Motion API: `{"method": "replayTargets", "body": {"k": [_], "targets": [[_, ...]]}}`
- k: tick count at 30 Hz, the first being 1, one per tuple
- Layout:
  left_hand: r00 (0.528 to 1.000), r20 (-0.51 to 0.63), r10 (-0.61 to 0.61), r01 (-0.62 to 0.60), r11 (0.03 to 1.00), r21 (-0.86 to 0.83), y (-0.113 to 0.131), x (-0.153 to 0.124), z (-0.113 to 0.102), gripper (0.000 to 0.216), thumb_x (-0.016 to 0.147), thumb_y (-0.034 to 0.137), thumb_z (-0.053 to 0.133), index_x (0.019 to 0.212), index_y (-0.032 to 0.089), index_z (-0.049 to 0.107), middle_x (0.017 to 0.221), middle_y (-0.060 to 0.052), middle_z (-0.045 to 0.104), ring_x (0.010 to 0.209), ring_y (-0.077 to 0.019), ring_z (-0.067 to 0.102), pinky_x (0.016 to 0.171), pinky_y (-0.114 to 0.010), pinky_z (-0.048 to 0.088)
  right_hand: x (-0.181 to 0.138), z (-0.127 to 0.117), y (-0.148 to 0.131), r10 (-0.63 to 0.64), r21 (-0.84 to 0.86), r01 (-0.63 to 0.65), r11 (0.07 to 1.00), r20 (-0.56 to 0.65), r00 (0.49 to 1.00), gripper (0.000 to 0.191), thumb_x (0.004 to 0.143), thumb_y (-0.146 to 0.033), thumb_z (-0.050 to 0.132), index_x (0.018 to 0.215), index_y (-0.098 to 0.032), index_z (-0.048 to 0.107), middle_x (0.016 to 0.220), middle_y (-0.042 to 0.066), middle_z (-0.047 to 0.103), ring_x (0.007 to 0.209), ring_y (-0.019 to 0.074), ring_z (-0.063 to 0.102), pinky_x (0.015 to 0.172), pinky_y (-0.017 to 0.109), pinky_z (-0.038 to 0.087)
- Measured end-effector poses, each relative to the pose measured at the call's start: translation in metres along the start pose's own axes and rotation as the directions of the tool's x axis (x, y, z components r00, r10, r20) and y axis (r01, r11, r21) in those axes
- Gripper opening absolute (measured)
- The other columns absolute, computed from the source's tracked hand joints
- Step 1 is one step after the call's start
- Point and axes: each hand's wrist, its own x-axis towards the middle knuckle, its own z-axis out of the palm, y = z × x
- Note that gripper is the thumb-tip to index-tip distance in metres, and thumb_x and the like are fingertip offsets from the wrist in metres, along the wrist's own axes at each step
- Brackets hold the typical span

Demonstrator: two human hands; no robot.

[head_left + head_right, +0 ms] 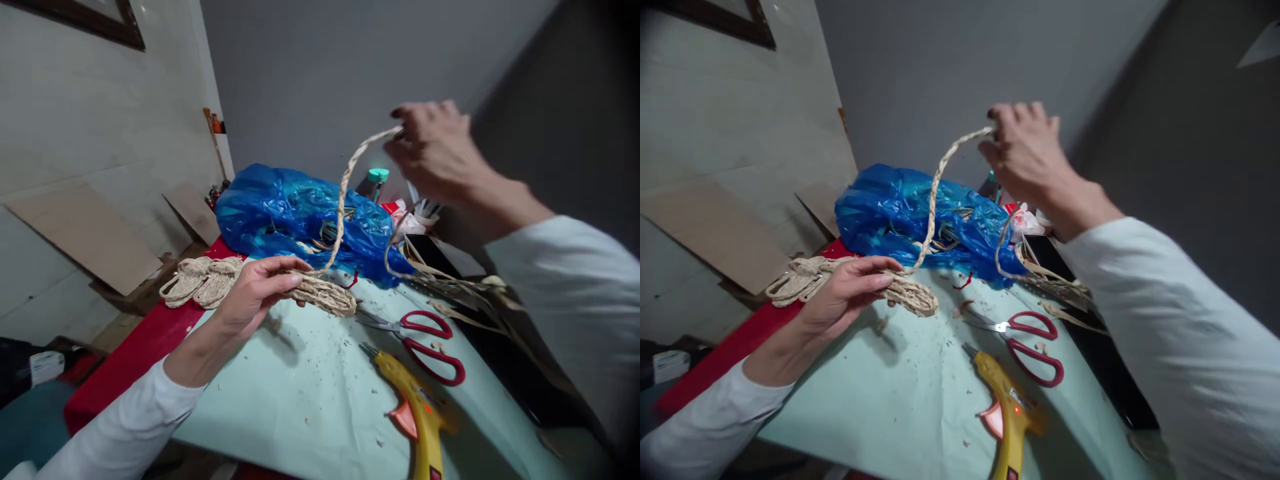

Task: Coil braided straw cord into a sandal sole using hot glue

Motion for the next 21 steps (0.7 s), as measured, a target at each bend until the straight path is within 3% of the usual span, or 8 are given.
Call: {"method": "replayTargets", "body": {"k": [2,5,7,9,11,13,16,21], "targets": [[0.999,-0.015,-0.035,0.035,0.999,0.002,-0.006,0.002,0.001,0.019,0.07,0.019,0.081,0.089,0.015,0.078,0.082,-0.005,0.075,0.069,-0.0142,0.066,0.064,-0.025,0.057,-0.002,0.032,0.0,-0.047,-0.033,0.049,0.998,0.053,0.997,0.049,0.109,-0.035,0.023,0.135,-0.009,0.055,0.132,0.008,0.053,0.131,0.0338,0.045,0.108,0.052,0.037],[0.997,-0.03,-0.068,0.068,0.998,0.003,-0.013,0.003,0.002,0.019,0.071,0.02,0.08,0.089,0.014,0.078,0.081,-0.006,0.075,0.07,-0.0141,0.066,0.063,-0.024,0.057,-0.025,0.068,-0.001,-0.114,-0.014,0.117,0.993,0.123,0.986,0.047,0.097,-0.034,0.061,0.139,-0.015,0.051,0.135,0.014,0.054,0.124,0.0309,0.052,0.105,0.056,0.043],[0.997,-0.03,-0.07,0.071,0.997,0.013,-0.016,0.003,0.004,0.018,0.073,0.021,0.079,0.09,0.013,0.077,0.08,-0.006,0.074,0.069,-0.014,0.066,0.062,-0.023,0.057,-0.048,0.076,-0.005,-0.165,0.028,0.163,0.986,0.151,0.975,0.054,0.093,-0.018,0.059,0.145,-0.011,0.046,0.14,0.022,0.051,0.126,0.0392,0.05,0.102,0.062,0.041],[0.997,-0.032,-0.065,0.066,0.997,0.031,-0.018,0.002,0.005,0.018,0.075,0.02,0.078,0.091,0.013,0.077,0.08,-0.006,0.074,0.07,-0.0142,0.066,0.062,-0.023,0.057,-0.075,0.071,-0.014,-0.219,0.076,0.209,0.975,0.159,0.963,0.055,0.093,-0.011,0.049,0.147,-0.009,0.042,0.151,0.024,0.039,0.136,0.0437,0.039,0.103,0.066,0.037],[0.998,-0.037,-0.056,0.058,0.997,0.044,-0.019,0.0,0.008,0.017,0.075,0.019,0.077,0.09,0.014,0.078,0.08,-0.005,0.073,0.07,-0.0141,0.065,0.062,-0.023,0.057,-0.102,0.054,-0.028,-0.276,0.148,0.256,0.955,0.136,0.951,0.051,0.097,-0.012,0.039,0.149,-0.013,0.04,0.155,0.019,0.036,0.142,0.0367,0.034,0.109,0.06,0.035],[0.998,-0.037,-0.053,0.055,0.998,0.043,-0.021,-0.002,0.012,0.016,0.074,0.019,0.077,0.09,0.014,0.078,0.083,-0.005,0.072,0.07,-0.014,0.064,0.062,-0.024,0.057,-0.129,0.035,-0.047,-0.367,0.394,0.301,0.868,0.102,0.924,0.047,0.103,-0.022,0.037,0.15,-0.02,0.037,0.152,0.014,0.042,0.137,0.0287,0.041,0.11,0.051,0.039],[0.998,0.001,-0.068,0.068,0.997,0.039,-0.027,-0.007,0.02,0.016,0.076,0.02,0.076,0.091,0.016,0.078,0.087,-0.004,0.072,0.073,-0.0147,0.064,0.063,-0.024,0.057,-0.16,0.017,-0.073,-0.317,0.44,0.234,0.867,0.123,0.94,0.063,0.1,-0.053,0.049,0.151,-0.019,0.036,0.139,0.017,0.05,0.118,0.0308,0.051,0.094,0.048,0.049],[0.995,0.065,-0.078,0.07,0.991,0.111,-0.039,-0.013,0.03,0.013,0.082,0.022,0.073,0.095,0.02,0.077,0.086,-0.002,0.073,0.074,-0.013,0.065,0.072,-0.023,0.054,-0.183,0.024,-0.084,-0.247,0.486,0.194,0.852,0.047,0.968,0.05,0.096,-0.045,0.059,0.132,-0.013,0.048,0.136,0.02,0.047,0.113,0.0317,0.052,0.089,0.048,0.049]]}}
